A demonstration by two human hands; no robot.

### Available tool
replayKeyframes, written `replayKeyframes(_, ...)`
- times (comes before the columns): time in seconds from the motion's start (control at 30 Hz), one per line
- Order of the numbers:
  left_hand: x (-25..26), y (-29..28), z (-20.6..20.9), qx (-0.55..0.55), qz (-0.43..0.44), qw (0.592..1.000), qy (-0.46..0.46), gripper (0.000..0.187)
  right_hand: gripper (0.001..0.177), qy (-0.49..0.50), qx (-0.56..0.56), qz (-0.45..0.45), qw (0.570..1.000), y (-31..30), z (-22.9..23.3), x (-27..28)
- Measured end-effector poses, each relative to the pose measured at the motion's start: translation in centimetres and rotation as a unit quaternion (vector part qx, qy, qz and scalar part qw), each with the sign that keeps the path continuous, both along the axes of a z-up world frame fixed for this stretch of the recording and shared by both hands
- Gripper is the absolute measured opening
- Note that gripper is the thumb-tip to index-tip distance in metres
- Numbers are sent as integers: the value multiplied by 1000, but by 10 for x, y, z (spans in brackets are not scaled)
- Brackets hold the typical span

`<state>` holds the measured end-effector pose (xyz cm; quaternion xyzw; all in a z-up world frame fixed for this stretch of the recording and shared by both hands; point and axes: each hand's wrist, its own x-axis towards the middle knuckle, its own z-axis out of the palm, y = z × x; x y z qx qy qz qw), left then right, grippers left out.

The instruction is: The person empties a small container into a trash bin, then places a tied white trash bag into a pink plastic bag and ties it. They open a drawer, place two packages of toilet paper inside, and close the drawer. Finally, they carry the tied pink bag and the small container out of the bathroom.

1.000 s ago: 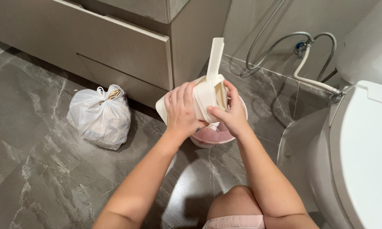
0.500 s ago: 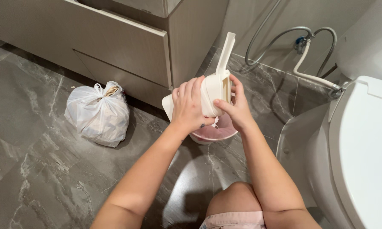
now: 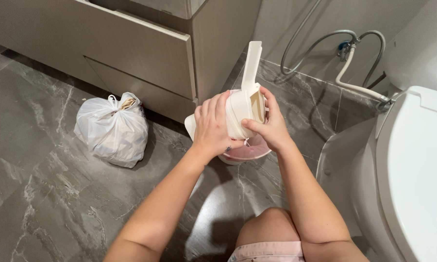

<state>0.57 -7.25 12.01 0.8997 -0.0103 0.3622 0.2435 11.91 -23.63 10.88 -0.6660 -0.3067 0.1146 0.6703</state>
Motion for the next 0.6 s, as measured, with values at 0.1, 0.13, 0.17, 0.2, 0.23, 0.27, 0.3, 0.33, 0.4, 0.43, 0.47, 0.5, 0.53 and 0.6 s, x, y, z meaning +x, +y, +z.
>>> replayKeyframes(0.1,-1,-1,-7,-11,5,1000,7,128,101,-70,-66,-37,995,-2,-3,0)
replayKeyframes(0.13,-2,-2,-9,-16,5,1000,10,128,101,-100,-94,-52,989,-2,-4,0)
replayKeyframes(0.17,-2,-4,-12,-21,5,1000,13,128,104,-56,-93,-31,994,-2,-6,1)
replayKeyframes(0.2,-3,-5,-14,-25,12,999,27,128,107,-12,-91,-10,996,-1,-9,1)
replayKeyframes(0.23,-4,-7,-17,-29,19,999,41,128,110,31,-89,11,995,-1,-12,2)
replayKeyframes(0.27,-3,-8,-19,-32,26,998,54,129,115,-9,-115,5,993,0,-15,3)
replayKeyframes(0.3,-2,-9,-21,-35,29,998,52,128,119,-49,-140,-1,989,1,-19,3)
replayKeyframes(0.33,-1,-9,-24,-38,33,997,52,127,123,-88,-166,-6,982,3,-24,2)
replayKeyframes(0.4,1,-7,-31,-51,15,997,52,129,121,-105,-159,-26,981,5,-29,4)
replayKeyframes(0.43,3,-3,-36,-62,-7,997,53,131,119,-113,-156,-37,981,6,-30,3)
replayKeyframes(0.47,5,3,-41,-71,-28,996,52,133,119,-79,-138,-36,987,7,-29,4)
replayKeyframes(0.5,6,8,-47,-82,-32,995,57,129,118,-45,-120,-35,991,9,-28,4)
replayKeyframes(0.53,7,16,-55,-93,-35,993,63,126,117,-10,-102,-34,994,10,-25,3)
replayKeyframes(0.6,4,30,-76,-144,3,988,55,120,116,95,-75,-38,992,10,-18,1)
